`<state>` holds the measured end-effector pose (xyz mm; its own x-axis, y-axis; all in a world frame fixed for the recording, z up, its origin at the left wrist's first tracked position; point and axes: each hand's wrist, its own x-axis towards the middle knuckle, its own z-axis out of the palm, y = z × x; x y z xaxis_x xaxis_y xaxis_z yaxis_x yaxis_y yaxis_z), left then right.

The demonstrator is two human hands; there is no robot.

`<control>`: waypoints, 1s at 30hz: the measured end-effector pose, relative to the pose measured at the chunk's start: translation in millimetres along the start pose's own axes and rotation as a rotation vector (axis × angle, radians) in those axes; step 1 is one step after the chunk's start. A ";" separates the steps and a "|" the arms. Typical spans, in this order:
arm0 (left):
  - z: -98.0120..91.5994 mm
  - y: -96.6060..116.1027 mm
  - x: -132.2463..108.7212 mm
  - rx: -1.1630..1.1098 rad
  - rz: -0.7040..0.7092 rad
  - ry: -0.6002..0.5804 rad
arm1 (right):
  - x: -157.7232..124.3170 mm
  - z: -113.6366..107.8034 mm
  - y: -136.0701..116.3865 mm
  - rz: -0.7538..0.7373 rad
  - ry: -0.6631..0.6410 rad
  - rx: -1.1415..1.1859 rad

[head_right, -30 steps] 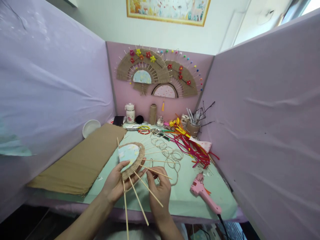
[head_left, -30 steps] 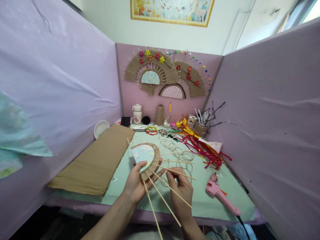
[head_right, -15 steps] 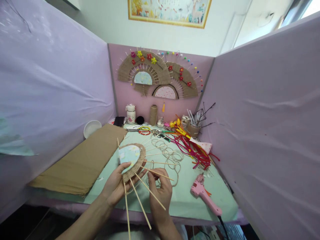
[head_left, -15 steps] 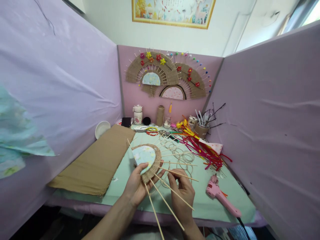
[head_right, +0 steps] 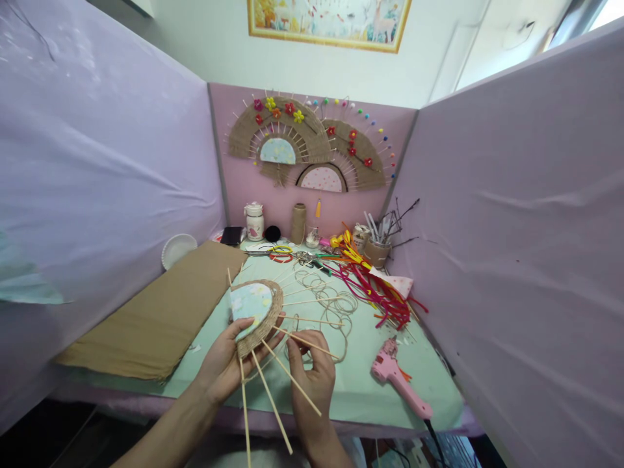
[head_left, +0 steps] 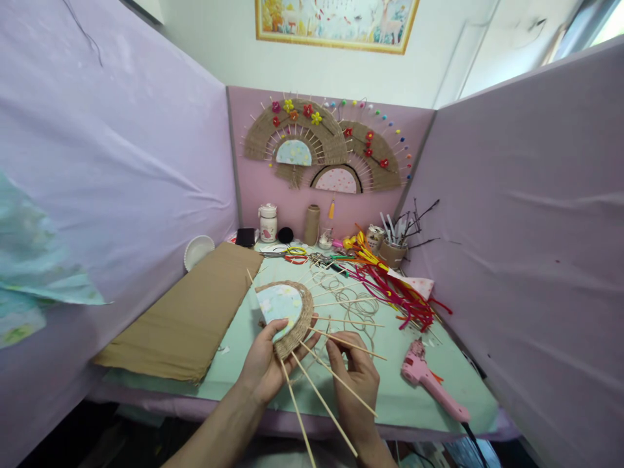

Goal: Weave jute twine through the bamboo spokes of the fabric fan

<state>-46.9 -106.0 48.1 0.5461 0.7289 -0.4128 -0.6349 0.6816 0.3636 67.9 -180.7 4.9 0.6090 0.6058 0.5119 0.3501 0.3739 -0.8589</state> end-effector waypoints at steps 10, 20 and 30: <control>-2.5 -0.4 1.1 -0.010 -0.005 0.007 | -3.1 -1.1 4.1 -0.053 -0.022 -0.022; -1.0 8.4 3.7 -0.027 -0.023 0.005 | -5.6 -6.3 8.7 -0.003 -0.047 -0.014; -6.3 34.3 50.3 -0.006 -0.020 -0.104 | -10.2 -52.7 -69.4 -0.120 -0.036 0.639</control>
<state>-44.7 -46.3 34.5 0.6124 0.7181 -0.3306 -0.6263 0.6959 0.3514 74.9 -249.9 58.5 0.5641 0.5531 0.6131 -0.0853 0.7775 -0.6230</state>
